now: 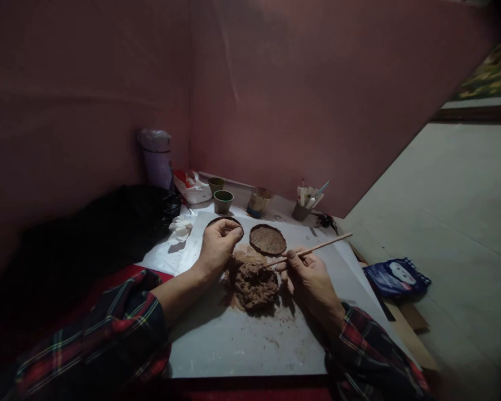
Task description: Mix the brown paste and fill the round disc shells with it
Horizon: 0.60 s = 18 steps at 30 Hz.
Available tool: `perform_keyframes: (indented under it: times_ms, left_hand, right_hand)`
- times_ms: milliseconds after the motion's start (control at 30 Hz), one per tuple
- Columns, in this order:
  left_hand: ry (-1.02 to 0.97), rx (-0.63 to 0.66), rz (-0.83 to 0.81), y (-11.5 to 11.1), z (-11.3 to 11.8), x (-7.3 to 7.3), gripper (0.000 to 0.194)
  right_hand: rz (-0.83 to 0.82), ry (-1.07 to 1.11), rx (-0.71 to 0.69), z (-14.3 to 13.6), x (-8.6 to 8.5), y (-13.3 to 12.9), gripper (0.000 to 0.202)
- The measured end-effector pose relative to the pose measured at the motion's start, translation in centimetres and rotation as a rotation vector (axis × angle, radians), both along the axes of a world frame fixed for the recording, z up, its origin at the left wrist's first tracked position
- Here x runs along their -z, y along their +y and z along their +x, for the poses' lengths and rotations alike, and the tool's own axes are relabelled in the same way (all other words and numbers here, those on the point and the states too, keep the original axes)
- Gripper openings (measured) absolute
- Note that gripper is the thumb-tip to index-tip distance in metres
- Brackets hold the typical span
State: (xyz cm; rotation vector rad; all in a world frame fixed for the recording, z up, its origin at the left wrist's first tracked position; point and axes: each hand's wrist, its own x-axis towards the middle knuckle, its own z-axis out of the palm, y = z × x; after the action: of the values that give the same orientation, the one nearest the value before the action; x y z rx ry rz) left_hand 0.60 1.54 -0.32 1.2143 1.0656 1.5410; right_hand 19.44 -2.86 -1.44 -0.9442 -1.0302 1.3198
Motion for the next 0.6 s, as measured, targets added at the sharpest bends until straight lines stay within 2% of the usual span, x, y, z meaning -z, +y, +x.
perform_keyframes:
  times_ms: [167, 267, 367, 600]
  left_hand:
    - [0.025, -0.005, 0.000, 0.1, -0.1, 0.2, 0.013]
    - [0.025, -0.005, 0.013, 0.4, -0.2, 0.7, 0.013]
    - [0.031, 0.001, 0.019, 0.6, -0.2, 1.0, 0.013]
    - [0.030, 0.011, 0.016, 0.6, -0.3, 1.2, 0.012]
  right_hand:
    - [0.027, -0.100, 0.173, -0.2, -0.2, -0.2, 0.038]
    - [0.051, -0.135, 0.218, -0.1, -0.1, -0.1, 0.037]
    - [0.072, -0.161, 0.217, 0.1, 0.2, 0.0, 0.037]
    - [0.067, -0.178, 0.123, 0.0, 0.3, 0.0, 0.034]
